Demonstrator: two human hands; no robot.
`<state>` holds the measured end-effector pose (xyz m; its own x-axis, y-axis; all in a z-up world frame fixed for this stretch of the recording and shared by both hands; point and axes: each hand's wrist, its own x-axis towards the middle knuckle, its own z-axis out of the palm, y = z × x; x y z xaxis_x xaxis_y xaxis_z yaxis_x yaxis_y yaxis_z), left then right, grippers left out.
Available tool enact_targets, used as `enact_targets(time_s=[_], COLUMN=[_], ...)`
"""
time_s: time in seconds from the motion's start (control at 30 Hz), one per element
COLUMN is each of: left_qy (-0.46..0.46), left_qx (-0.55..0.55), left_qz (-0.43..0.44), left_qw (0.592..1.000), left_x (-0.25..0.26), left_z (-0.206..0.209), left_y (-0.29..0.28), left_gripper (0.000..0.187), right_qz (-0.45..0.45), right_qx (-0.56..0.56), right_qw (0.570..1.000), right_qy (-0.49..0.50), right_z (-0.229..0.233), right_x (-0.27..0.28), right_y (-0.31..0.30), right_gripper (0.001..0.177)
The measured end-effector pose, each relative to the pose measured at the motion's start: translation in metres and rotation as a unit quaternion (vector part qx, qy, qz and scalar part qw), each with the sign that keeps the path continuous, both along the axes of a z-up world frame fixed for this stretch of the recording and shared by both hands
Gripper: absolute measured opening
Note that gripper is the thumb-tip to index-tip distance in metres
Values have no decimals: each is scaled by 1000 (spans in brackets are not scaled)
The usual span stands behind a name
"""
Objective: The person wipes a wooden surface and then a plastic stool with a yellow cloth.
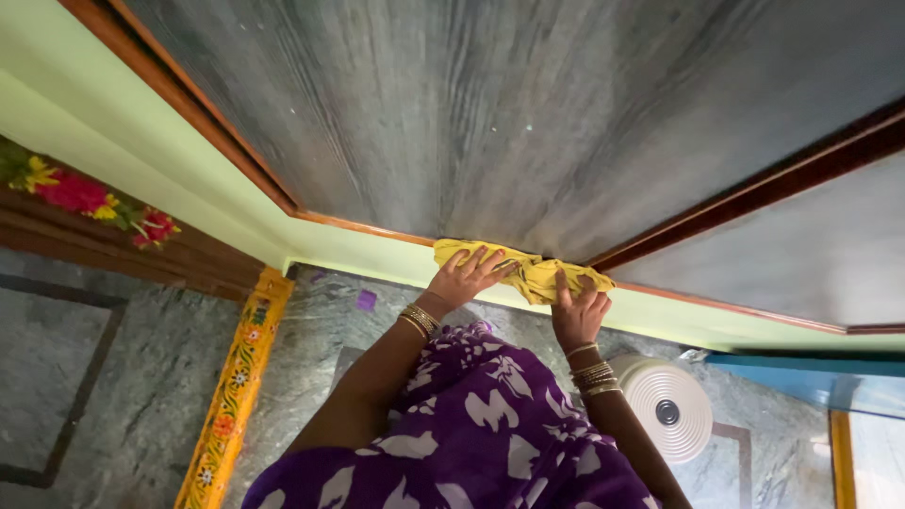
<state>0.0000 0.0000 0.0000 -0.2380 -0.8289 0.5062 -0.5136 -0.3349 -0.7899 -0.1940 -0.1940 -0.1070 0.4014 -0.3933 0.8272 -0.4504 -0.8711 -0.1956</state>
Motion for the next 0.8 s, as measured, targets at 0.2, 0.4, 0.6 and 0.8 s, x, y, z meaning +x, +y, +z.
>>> enact_targets(time_s=[0.2,0.4,0.6,0.8], left_qy=[-6,45,153,61], left_qx=[-7,18,73,-31], left_qz=[-26,34,152,118], left_qw=[1000,998,974,991], left_x=[53,108,156,179], left_z=[20,46,75,103], left_y=[55,131,204,257], left_gripper=[59,68,79,68], right_qz=[28,68,112,164], right_qx=[-26,-97,-135,-205], right_qw=[998,991,978,959], right_qy=[55,66,112,103], right_z=[55,99,134,177], right_x=[37,97,153,185], right_y=[59,116,166,208], right_gripper=[49,45,52,56])
